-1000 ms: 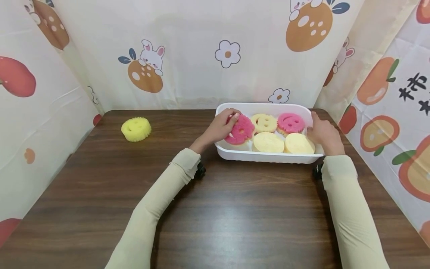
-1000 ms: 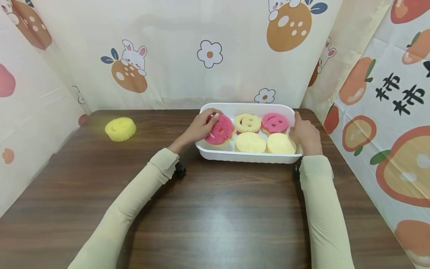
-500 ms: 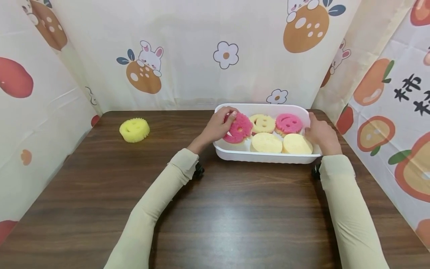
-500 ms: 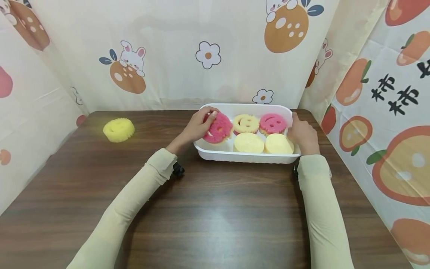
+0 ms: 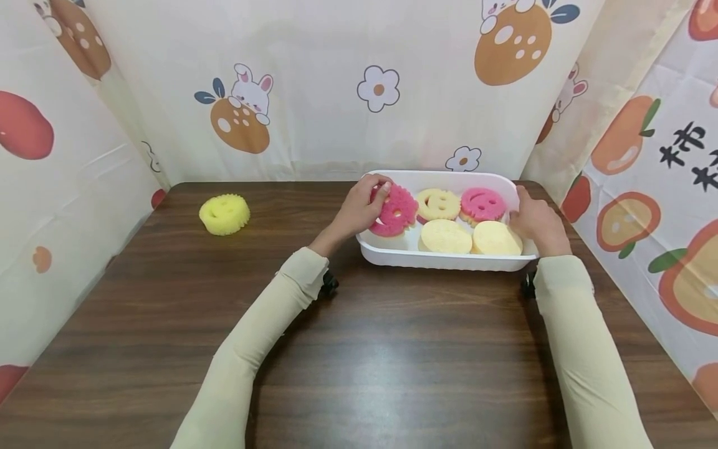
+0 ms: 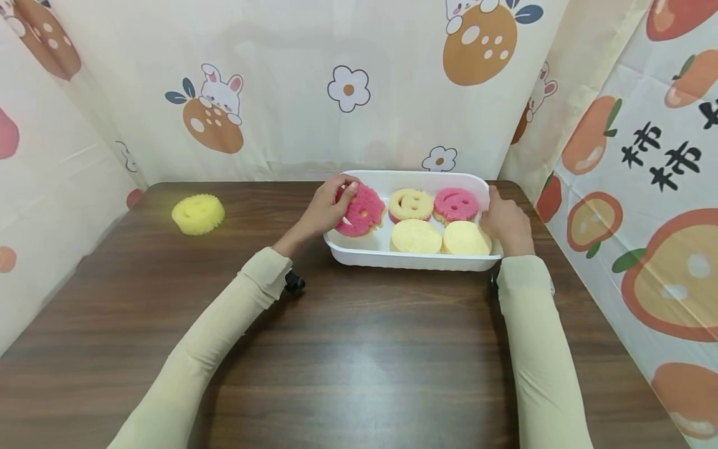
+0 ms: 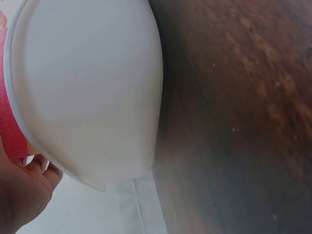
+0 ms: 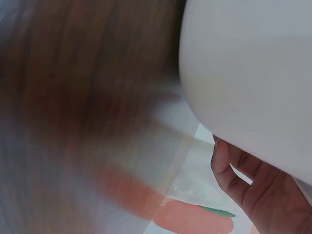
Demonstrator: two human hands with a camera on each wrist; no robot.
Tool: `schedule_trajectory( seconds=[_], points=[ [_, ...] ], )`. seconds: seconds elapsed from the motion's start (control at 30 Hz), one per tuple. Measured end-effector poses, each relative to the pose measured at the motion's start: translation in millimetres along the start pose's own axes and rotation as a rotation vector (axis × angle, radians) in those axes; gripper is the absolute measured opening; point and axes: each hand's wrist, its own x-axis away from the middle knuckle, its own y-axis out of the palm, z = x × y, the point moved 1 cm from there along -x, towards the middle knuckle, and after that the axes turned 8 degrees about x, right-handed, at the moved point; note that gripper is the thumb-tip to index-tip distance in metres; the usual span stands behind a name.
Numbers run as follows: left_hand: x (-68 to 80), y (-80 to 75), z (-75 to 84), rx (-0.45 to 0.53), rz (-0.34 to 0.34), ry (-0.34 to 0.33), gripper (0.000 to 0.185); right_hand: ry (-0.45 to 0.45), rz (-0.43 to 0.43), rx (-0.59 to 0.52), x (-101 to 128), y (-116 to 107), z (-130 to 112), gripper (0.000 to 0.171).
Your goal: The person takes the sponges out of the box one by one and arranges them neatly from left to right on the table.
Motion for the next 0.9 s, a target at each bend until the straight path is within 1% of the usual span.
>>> schedule_trajectory(
  seconds=[0.17, 0.33, 0.53, 0.67, 0.9],
  points=[
    [2.8, -4.8, 2.0, -0.004, 0.020, -0.009, 0.033, 0.002, -0.020, 0.001, -1.2, -0.1, -1.7, 0.077],
    [4.0, -9.8, 1.6, 0.018, 0.051, -0.036, 0.033, 0.002, -0.033, 0.001, -1.6, -0.3, -1.1, 0.077],
    [3.2, -16.3, 5.1, 0.038, 0.084, -0.051, 0.037, -0.006, -0.031, 0.012, -2.2, -1.7, -0.9, 0.076],
    [4.3, -21.4, 6.7, 0.060, 0.108, -0.060, 0.037, 0.005, -0.037, 0.018, -3.0, -1.9, -2.2, 0.076],
    [3.3, -27.6, 5.8, 0.045, 0.143, -0.066, 0.035, 0.020, -0.028, 0.028, -2.3, -0.8, -0.7, 0.076]
  ],
)
